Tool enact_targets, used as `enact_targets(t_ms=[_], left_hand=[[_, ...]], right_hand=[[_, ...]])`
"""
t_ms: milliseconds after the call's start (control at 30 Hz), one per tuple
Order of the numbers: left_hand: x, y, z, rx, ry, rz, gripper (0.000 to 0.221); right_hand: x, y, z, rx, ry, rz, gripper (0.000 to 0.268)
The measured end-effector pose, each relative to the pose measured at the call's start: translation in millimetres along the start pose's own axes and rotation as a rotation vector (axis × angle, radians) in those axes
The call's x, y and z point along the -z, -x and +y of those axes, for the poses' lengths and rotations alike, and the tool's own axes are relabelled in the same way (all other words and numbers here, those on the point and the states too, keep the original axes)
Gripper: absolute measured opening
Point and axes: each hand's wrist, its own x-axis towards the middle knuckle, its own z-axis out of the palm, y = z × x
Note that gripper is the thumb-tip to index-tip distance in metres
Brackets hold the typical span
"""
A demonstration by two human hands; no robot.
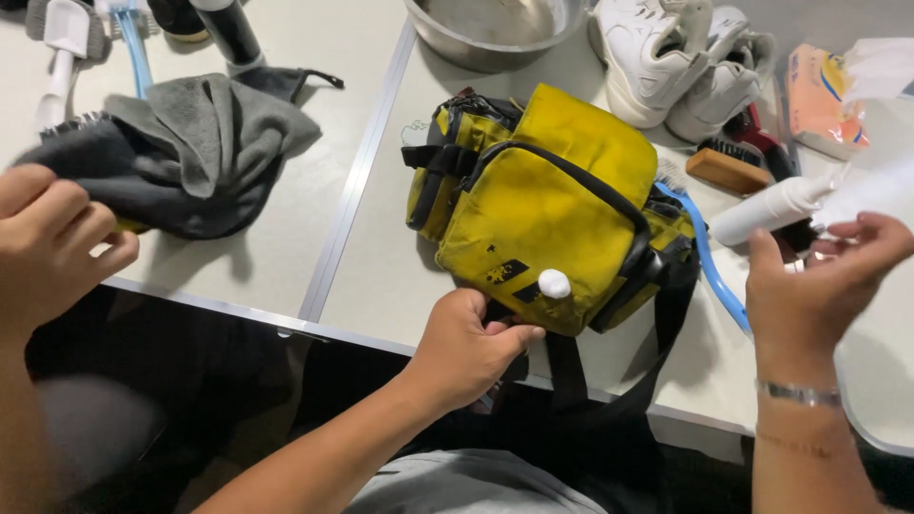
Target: Cleaning a yellow pouch using cleaning solution, brushes, and a microfiber cloth.
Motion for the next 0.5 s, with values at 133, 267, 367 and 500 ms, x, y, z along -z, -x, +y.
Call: enact_targets(t_ms=[133,267,367,500], left_hand=[[2.2,2.1,6.7,0.021,0.051,-0.049,0.035],[1.2,3.7,11.4,0.063,0.032,-0.043,0.031],[2.4,4.7,12.3,0.060,0.008,-0.048,0.032],[3.0,3.6,6.8,0.038,0.042,-0.064,0.035]], right_hand=[[1.8,19.0,-20.4,0.062,0.176,-0.328,0.040],[-22.8,21.3,24.3,0.056,0.200,-0.489,0.042],[-14.0,12.7,-4.9,0.029,0.310,-0.482,0.028],[40.2,29.1,-53.1,0.024,0.259,-0.321,0.031]])
